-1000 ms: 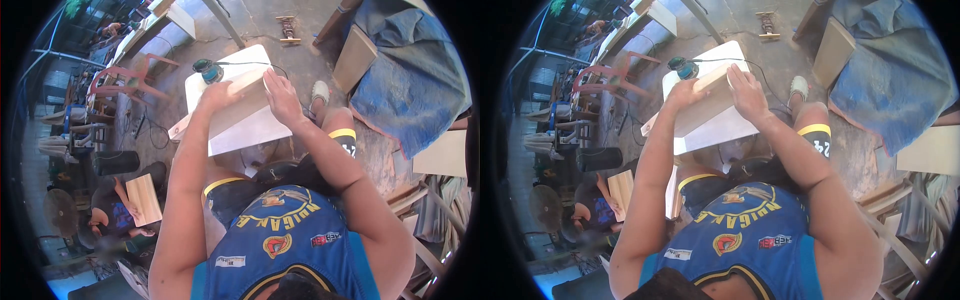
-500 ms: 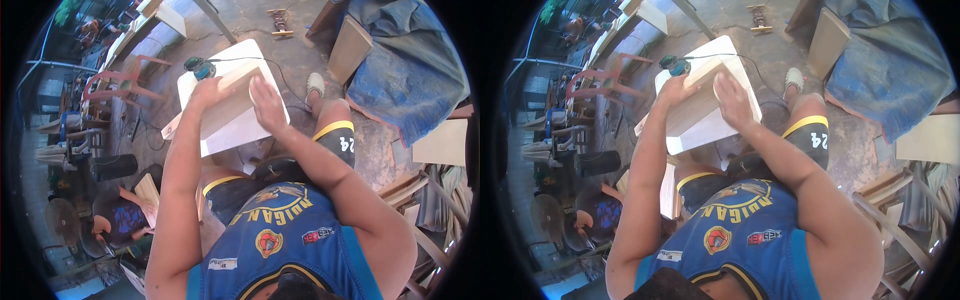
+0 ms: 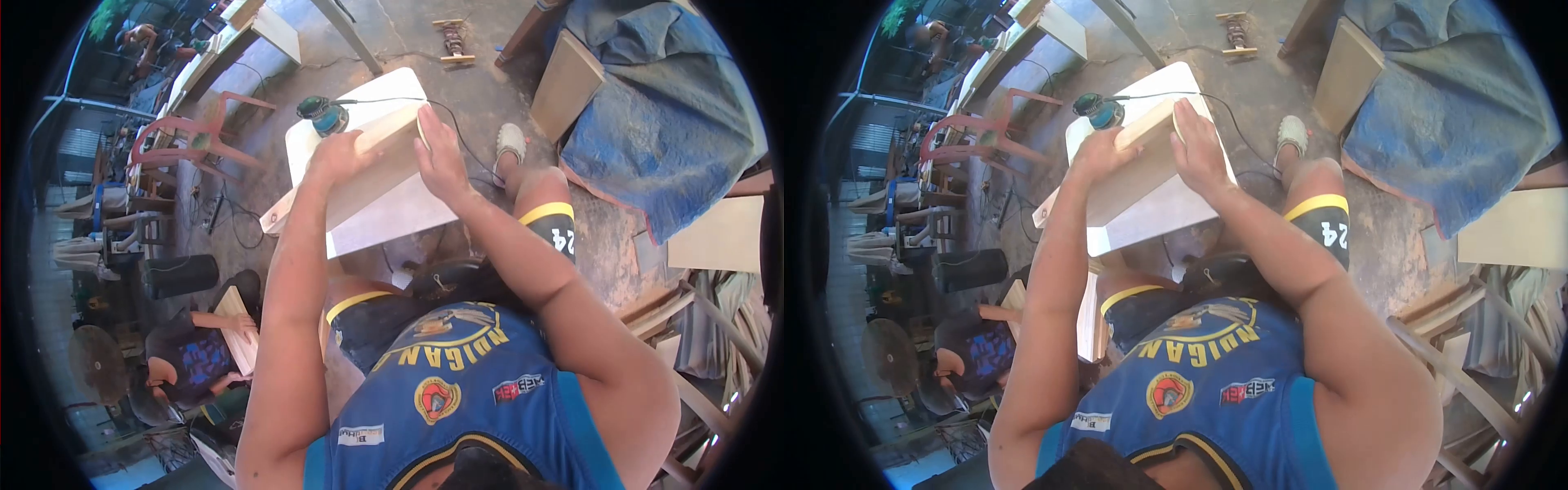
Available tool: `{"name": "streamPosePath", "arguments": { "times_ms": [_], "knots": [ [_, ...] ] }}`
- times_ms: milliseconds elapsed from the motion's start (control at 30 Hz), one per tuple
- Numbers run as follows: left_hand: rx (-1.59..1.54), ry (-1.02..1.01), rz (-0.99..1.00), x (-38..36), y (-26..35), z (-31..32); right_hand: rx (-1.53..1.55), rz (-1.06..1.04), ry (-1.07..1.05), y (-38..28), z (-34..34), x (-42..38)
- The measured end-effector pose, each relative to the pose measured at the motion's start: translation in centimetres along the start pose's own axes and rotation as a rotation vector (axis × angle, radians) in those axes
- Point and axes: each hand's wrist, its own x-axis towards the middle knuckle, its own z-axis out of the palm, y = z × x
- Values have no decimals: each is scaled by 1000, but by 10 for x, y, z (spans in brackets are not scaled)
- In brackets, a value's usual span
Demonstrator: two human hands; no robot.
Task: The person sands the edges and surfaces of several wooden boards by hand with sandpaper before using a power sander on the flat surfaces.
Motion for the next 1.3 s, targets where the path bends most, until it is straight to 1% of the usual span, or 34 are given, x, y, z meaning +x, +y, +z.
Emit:
{"name": "streamPosePath", "arguments": {
  "times_ms": [67, 133, 167, 233, 267, 333, 367, 467, 567, 667, 733, 800, 867, 900, 967, 1067, 1167, 1233, 1300],
  "knots": [
    [-24, 17, -3, -4, 3, 1, 56, 14, -5, 4, -4, 8],
    [7, 39, 9, -5, 1, 2, 140, 75, -134, 14, -1, 27],
    [6, 34, 5, -6, 0, 3, 142, 79, -138, 12, -1, 19],
    [-14, 28, 15, -3, 0, 1, 132, 74, -48, 2, -3, 0],
    [-13, 35, 19, -2, 1, -3, 130, 68, -44, -3, -7, -11],
    [0, -90, -39, -2, 7, -10, 26, -4, -103, -6, -15, -38],
    [4, -93, -31, -1, 6, -9, 16, -4, -68, -3, -16, -44],
    [13, -67, -22, 3, 3, -6, -34, 8, 22, -5, -10, -27],
    [-3, -81, -36, -1, 5, -9, -88, -17, 17, -12, 3, 0],
    [-14, -69, -14, -1, 2, -7, -42, -36, 37, 0, 17, -21],
    [-21, 4, -17, 0, 1, -1, -52, -30, 32, 4, 14, -29],
    [0, -35, -27, 3, 0, -1, -65, -12, 25, 7, 16, -28],
    [18, -73, -45, 3, 3, -5, -24, -50, 102, 4, 24, -16],
    [8, -76, -48, 1, 3, -5, -24, -48, 98, 7, 27, -22],
    [-3, -70, -49, -1, 6, -8, -29, 45, 63, 11, 31, -33],
    [-20, -74, -48, 0, 5, -8, -43, 28, 28, 20, 21, -49],
    [-11, -87, -44, 1, 5, -8, -13, -20, 48, 4, 15, -21],
    [-1, -77, -33, 0, 5, -7, 18, 5, 50, 8, 22, -16],
    [3, -69, -37, -5, 3, -5, 52, 25, 47, 9, 24, -29]
  ]
}}
